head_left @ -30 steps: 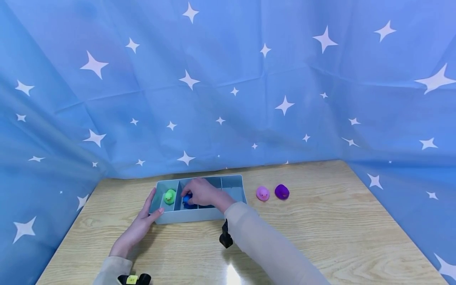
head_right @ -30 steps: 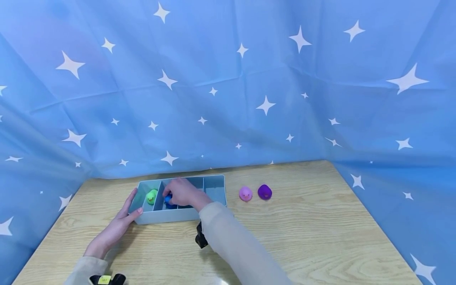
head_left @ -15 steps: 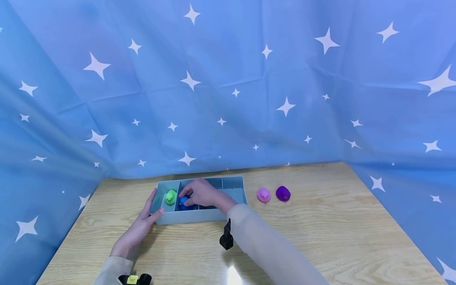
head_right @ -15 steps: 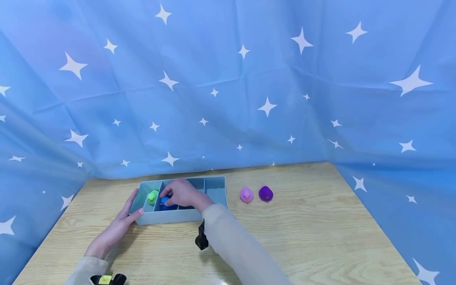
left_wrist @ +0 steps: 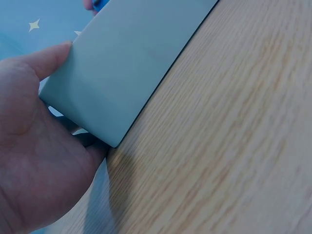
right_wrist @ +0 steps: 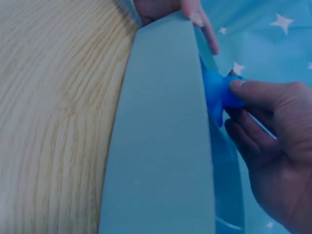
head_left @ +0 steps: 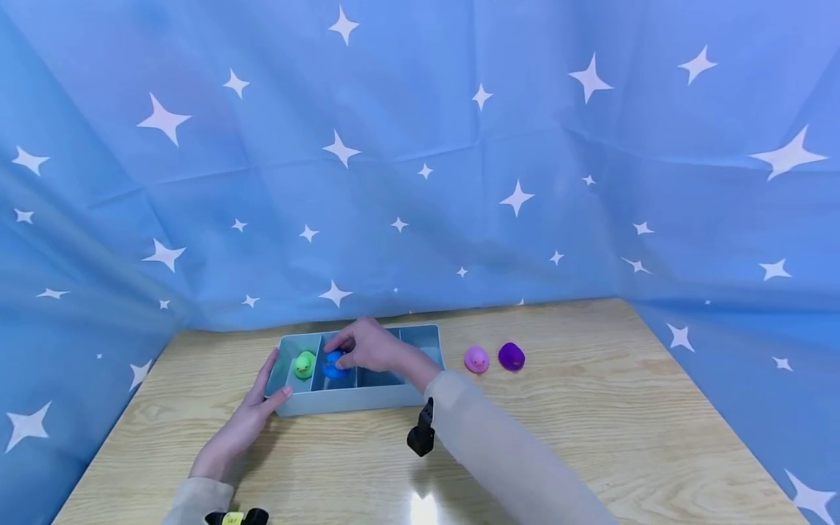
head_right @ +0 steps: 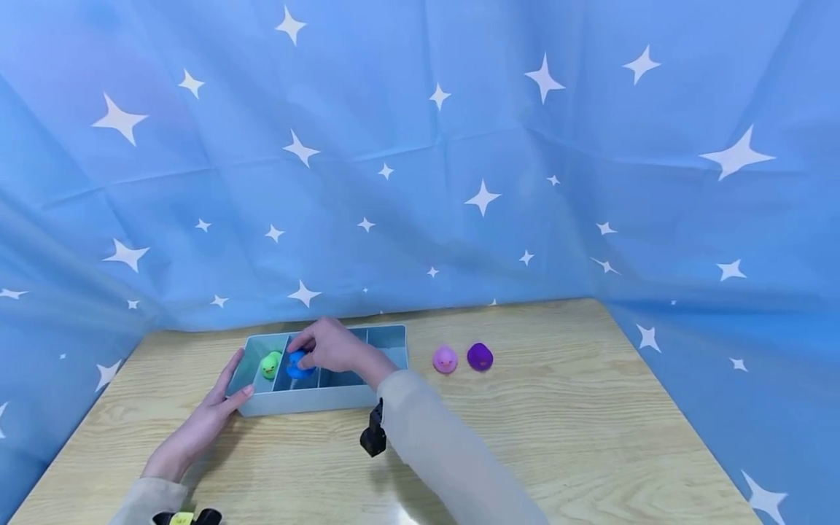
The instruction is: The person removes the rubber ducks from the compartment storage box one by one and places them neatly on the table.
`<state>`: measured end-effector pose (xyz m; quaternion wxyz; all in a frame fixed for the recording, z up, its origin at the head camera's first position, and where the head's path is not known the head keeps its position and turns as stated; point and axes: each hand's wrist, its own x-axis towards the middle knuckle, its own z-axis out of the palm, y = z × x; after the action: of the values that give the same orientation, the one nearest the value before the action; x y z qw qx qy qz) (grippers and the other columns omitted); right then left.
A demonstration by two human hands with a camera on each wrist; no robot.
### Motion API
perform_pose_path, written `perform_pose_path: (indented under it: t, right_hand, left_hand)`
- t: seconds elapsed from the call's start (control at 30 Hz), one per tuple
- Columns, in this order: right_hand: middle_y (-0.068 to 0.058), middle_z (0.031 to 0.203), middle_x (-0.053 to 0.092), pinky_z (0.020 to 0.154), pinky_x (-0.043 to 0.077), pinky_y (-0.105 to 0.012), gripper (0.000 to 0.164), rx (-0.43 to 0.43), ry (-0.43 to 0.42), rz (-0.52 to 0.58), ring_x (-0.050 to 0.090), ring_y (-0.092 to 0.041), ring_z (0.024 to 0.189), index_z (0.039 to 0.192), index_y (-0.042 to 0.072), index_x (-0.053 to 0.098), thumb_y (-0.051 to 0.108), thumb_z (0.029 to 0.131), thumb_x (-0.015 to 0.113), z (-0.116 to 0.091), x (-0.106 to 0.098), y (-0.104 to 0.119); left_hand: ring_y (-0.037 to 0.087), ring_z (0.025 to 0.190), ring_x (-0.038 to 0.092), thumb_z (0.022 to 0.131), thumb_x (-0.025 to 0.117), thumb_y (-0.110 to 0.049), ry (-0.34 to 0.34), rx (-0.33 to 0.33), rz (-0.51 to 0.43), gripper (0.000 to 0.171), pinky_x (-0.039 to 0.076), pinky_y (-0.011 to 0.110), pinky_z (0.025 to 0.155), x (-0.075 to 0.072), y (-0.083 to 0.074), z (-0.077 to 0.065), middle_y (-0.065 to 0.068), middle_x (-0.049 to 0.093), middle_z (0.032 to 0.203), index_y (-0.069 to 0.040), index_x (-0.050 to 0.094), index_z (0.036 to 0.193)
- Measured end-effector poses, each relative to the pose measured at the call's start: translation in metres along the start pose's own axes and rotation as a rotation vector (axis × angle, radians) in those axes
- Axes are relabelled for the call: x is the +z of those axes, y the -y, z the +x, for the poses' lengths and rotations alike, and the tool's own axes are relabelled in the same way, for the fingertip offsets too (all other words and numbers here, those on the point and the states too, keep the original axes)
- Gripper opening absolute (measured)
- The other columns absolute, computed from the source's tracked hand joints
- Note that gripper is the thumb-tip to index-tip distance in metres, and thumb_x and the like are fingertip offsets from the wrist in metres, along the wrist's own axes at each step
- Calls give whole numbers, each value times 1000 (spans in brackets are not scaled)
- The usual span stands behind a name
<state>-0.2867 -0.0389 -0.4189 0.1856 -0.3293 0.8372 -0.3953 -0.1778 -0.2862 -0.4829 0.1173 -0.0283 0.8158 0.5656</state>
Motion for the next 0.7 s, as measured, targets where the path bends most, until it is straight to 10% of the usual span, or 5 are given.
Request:
perform_pose_path:
  t: [0.27, 0.7]
  right_hand:
    - [0, 113, 74, 84, 56, -24, 28, -53, 18, 187, 67, -10, 99, 120, 8, 77, 6, 93, 77, -16, -13, 13]
    - [-1, 116, 73, 90, 57, -29, 30, -50, -10, 197, 69, -14, 105, 125, 5, 74, 5, 95, 74, -55, -48, 2]
  left_hand:
    - [44, 151, -22, 110, 45, -37, 3, -13, -10, 81, -6, 76, 113, -1, 2, 0, 14, -21, 169, -33, -16, 163]
    - [47, 150, -21, 111, 46, -31, 2, 34, -17, 82, -4, 76, 113, 1, 5, 2, 17, -21, 168, -29, -16, 164]
